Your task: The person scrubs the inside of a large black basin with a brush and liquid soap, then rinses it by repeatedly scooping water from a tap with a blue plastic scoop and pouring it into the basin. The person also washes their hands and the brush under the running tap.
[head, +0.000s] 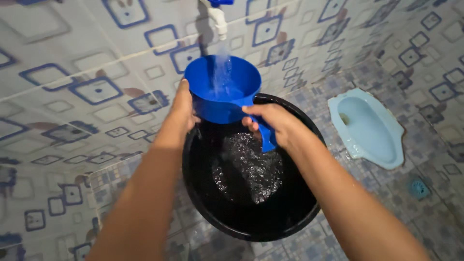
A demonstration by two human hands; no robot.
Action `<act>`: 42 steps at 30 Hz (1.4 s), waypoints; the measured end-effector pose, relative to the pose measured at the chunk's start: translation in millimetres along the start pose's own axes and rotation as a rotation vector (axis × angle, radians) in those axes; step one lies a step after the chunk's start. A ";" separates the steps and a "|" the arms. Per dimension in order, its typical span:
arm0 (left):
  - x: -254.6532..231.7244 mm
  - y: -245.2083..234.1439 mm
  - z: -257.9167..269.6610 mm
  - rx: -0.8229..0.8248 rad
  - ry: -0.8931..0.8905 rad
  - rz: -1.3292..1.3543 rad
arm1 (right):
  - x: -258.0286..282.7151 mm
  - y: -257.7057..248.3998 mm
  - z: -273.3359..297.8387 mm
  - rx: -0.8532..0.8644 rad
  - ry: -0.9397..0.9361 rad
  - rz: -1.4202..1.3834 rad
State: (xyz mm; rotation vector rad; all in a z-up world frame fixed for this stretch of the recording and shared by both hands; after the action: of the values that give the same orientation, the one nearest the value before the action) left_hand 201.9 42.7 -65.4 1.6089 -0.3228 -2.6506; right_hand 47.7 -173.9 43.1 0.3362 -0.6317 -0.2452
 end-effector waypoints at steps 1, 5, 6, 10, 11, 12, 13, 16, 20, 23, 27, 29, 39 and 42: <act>-8.1 4.0 17.1 0.040 -0.002 0.028 | -6.9 3.7 1.9 0.012 -0.017 0.010; -28.8 29.4 67.9 0.014 0.031 0.058 | -12.3 12.8 6.3 -0.057 -0.059 0.075; -30.9 34.4 75.2 -0.043 0.046 0.042 | -11.4 15.9 5.8 -0.054 -0.073 0.065; -29.0 55.3 80.5 -0.012 0.039 0.084 | -7.6 17.2 10.3 -0.107 -0.122 0.083; -29.2 57.4 78.8 -0.019 0.035 0.086 | -7.1 17.6 11.4 -0.129 -0.131 0.104; -29.3 57.8 77.6 -0.026 0.031 0.088 | -6.8 18.8 12.1 -0.103 -0.134 0.090; -29.4 57.2 77.2 -0.012 0.036 0.075 | -6.4 19.0 13.5 -0.079 -0.138 0.075; -30.5 54.6 74.9 0.017 0.047 0.040 | -5.5 19.6 16.8 -0.083 -0.132 0.086; -31.3 55.0 71.5 0.002 0.048 0.005 | -2.5 21.9 19.2 -0.088 -0.128 0.078; -33.1 56.4 70.5 0.007 0.055 -0.026 | -2.2 21.1 20.4 -0.059 -0.120 0.047; -36.3 58.4 73.8 0.020 0.040 -0.043 | -2.1 14.6 19.4 -0.067 -0.093 0.035; -37.6 57.3 75.4 0.054 0.049 -0.041 | -1.6 11.6 16.6 -0.035 -0.083 0.017; -2.1 34.8 19.3 -0.016 0.530 -0.255 | 22.0 17.5 33.8 -0.260 -0.427 0.326; 3.0 15.6 8.6 -0.202 0.376 -0.460 | 26.3 22.7 44.7 -0.290 -0.520 0.377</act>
State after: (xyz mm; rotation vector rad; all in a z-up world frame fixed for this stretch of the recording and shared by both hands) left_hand 191.5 28.4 -61.2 2.2679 0.3552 -2.4577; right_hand 43.6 -171.9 99.6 -0.1380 -1.1408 -0.0553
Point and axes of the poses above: each hand's wrist, its own z-axis away from the middle knuckle, its own y-axis out of the palm, x = y × z, the point moved 2 cm from there along -z, towards the middle knuckle, and after that the axes turned 12 degrees about y, right-handed, at the moved point
